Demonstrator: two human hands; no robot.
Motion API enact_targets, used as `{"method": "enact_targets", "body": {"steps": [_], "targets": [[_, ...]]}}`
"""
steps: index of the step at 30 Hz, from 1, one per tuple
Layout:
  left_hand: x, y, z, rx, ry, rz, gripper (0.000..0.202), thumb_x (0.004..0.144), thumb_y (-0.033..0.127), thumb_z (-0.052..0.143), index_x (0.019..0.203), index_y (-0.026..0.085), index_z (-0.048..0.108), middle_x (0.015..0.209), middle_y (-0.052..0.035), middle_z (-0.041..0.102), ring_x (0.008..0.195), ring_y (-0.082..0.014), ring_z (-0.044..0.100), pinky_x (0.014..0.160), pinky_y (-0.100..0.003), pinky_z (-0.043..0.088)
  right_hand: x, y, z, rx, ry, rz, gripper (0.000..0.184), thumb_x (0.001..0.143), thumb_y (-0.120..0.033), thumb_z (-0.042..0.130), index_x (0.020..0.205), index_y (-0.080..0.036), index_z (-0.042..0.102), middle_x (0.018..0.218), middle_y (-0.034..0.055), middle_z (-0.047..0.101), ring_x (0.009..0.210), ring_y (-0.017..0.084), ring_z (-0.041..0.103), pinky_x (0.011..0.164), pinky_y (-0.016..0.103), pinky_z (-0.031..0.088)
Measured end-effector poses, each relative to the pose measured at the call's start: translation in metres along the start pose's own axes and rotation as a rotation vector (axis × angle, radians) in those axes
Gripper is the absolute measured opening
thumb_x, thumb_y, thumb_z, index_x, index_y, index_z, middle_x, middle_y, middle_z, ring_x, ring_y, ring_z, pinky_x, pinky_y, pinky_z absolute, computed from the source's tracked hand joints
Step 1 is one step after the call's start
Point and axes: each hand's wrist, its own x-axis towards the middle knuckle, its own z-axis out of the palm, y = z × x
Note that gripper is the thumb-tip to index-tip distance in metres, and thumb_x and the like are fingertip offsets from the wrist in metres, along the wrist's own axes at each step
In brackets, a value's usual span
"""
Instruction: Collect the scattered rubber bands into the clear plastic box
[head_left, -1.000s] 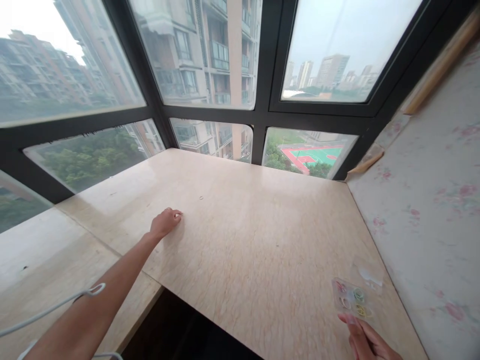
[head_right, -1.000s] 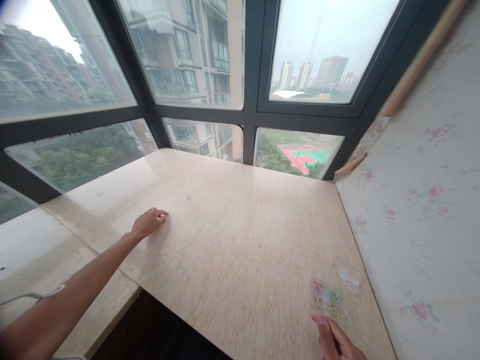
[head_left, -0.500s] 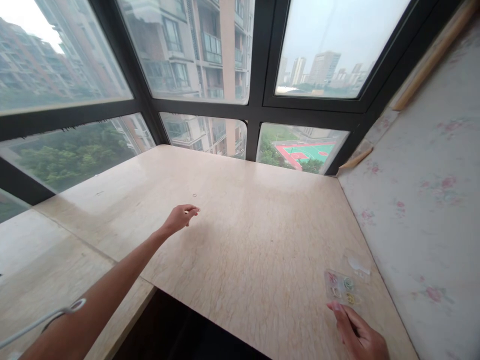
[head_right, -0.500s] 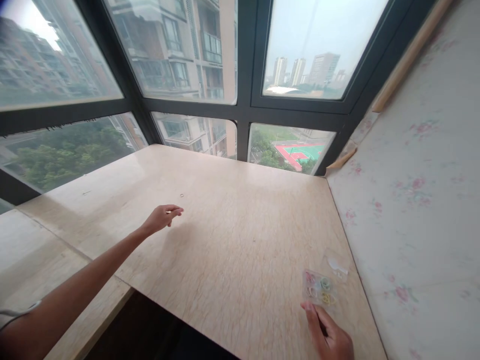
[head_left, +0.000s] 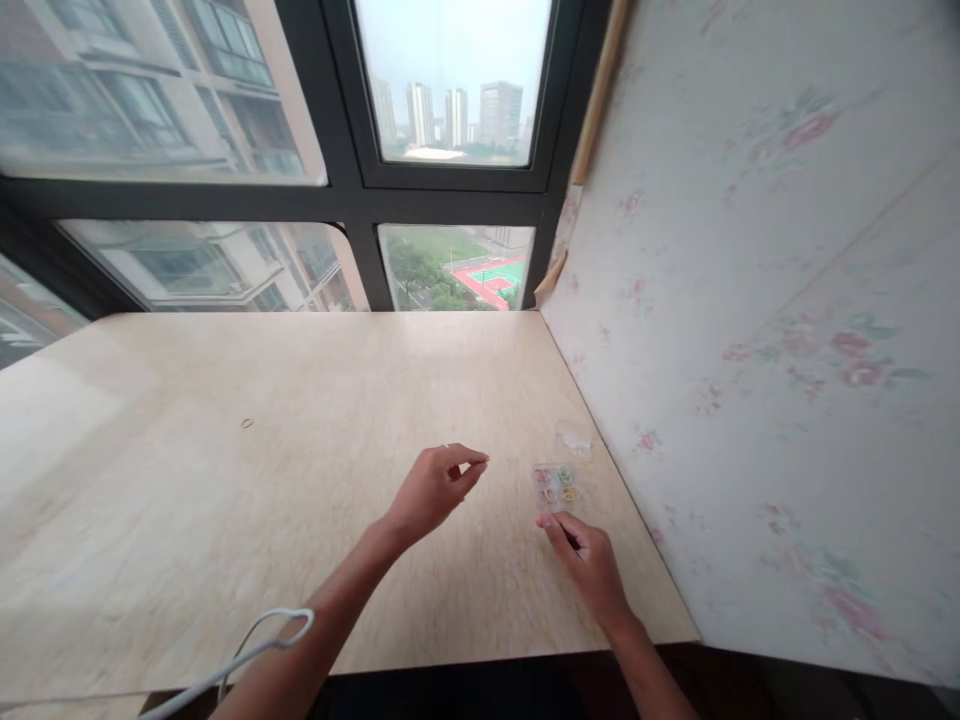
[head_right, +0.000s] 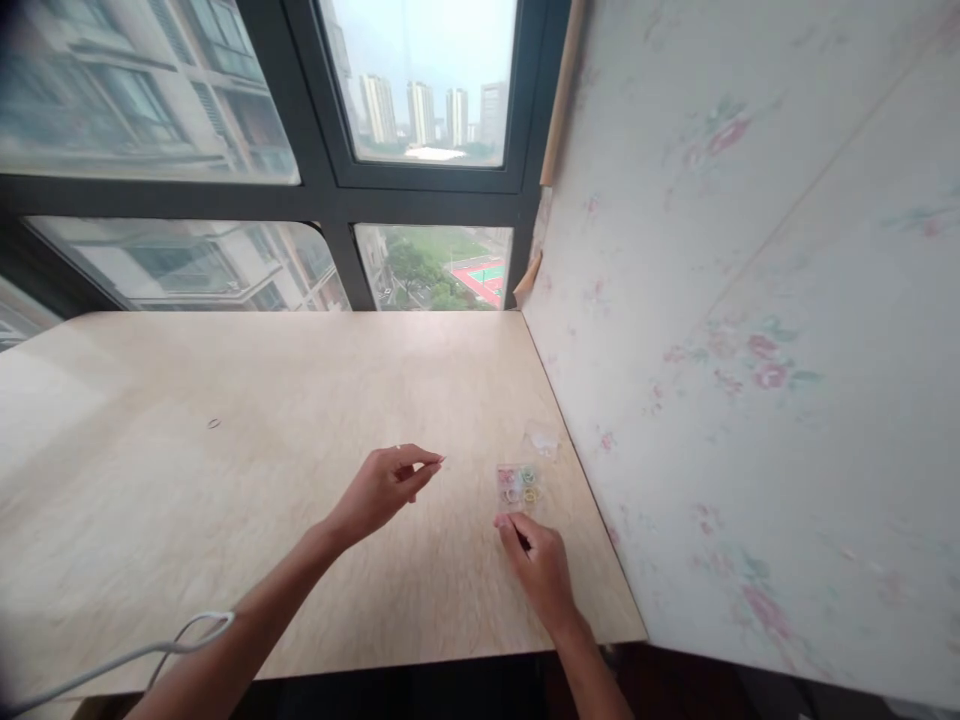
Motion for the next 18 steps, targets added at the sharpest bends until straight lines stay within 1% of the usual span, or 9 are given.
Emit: {"method": "enact_targets", "body": {"steps": [2, 4, 7, 9, 11, 13, 16, 18], "targets": [[0.009, 0.011, 0.025, 0.057, -0.057, 0.105, 0.02, 0.086, 0.026, 0.055, 0.091, 0.02, 0.073, 0.087, -0.0041, 0.07, 0.06, -0.0104, 0.058, 0.059, -0.023, 0.046, 0.0, -0.001, 0.0, 0.012, 0.001, -0.008, 0.041, 0.093, -0.043, 0.043, 0.077, -0.015, 0.068, 0.063, 0.0019, 0.06, 0.058, 0.014, 0.055, 0.057, 0.022, 0.04], [0.016, 0.016, 0.047, 0.127, -0.105, 0.173, 0.019, 0.087, 0.023, 0.054, 0.091, 0.021, 0.072, 0.092, -0.0043, 0.07, 0.071, -0.0127, 0.061, 0.066, -0.024, 0.047, 0.0, -0.002, -0.001, 0.019, 0.002, -0.011, 0.041, 0.093, -0.043, 0.043, 0.075, -0.015, 0.067, 0.059, 0.0003, 0.056, 0.055, 0.013, 0.052, 0.055, 0.022, 0.037], [0.021, 0.016, 0.072, 0.273, -0.167, 0.215, 0.022, 0.089, 0.02, 0.05, 0.092, 0.021, 0.072, 0.096, -0.006, 0.069, 0.081, -0.0164, 0.063, 0.071, -0.027, 0.047, 0.0, -0.002, -0.002, 0.039, -0.008, -0.017, 0.041, 0.093, -0.043, 0.043, 0.072, -0.014, 0.064, 0.056, -0.001, 0.051, 0.054, 0.012, 0.048, 0.053, 0.022, 0.034], [0.022, 0.014, 0.083, 0.351, -0.205, 0.219, 0.023, 0.09, 0.02, 0.048, 0.09, 0.021, 0.071, 0.095, -0.0067, 0.068, 0.08, -0.0172, 0.064, 0.07, -0.028, 0.047, 0.0, -0.002, -0.003, 0.053, -0.014, -0.021, 0.041, 0.093, -0.043, 0.043, 0.071, -0.014, 0.063, 0.057, -0.001, 0.051, 0.054, 0.012, 0.048, 0.053, 0.022, 0.034], [0.021, 0.011, 0.089, 0.381, -0.226, 0.212, 0.024, 0.09, 0.019, 0.047, 0.091, 0.021, 0.07, 0.096, -0.0068, 0.068, 0.079, -0.0171, 0.064, 0.07, -0.028, 0.047, 0.0, -0.001, -0.003, 0.054, -0.02, -0.019, 0.041, 0.093, -0.043, 0.044, 0.07, -0.014, 0.062, 0.056, -0.0008, 0.05, 0.053, 0.012, 0.047, 0.053, 0.022, 0.034], [0.02, 0.01, 0.091, 0.386, -0.225, 0.203, 0.025, 0.089, 0.018, 0.047, 0.101, 0.022, 0.068, 0.101, -0.0067, 0.067, 0.082, -0.0176, 0.064, 0.071, -0.028, 0.048, 0.0, -0.001, -0.003, 0.05, -0.027, -0.015, 0.041, 0.093, -0.043, 0.044, 0.07, -0.015, 0.062, 0.056, -0.0007, 0.05, 0.053, 0.012, 0.047, 0.053, 0.023, 0.034], [0.015, 0.005, 0.086, 0.362, -0.189, 0.185, 0.032, 0.089, 0.02, 0.048, 0.118, 0.025, 0.061, 0.114, -0.0061, 0.064, 0.082, -0.0166, 0.063, 0.071, -0.028, 0.048, 0.0, -0.001, -0.003, 0.036, -0.028, -0.022, 0.041, 0.093, -0.043, 0.043, 0.067, -0.015, 0.059, 0.055, -0.0012, 0.048, 0.052, 0.011, 0.045, 0.052, 0.022, 0.033], [0.01, -0.003, 0.08, 0.333, -0.147, 0.158, 0.033, 0.089, 0.023, 0.048, 0.12, 0.024, 0.059, 0.116, -0.0063, 0.063, 0.073, -0.0134, 0.062, 0.071, -0.028, 0.049, 0.0, -0.001, -0.004, 0.022, -0.028, -0.03, 0.041, 0.093, -0.042, 0.043, 0.065, -0.016, 0.057, 0.055, -0.0016, 0.046, 0.052, 0.011, 0.044, 0.051, 0.022, 0.032]]}}
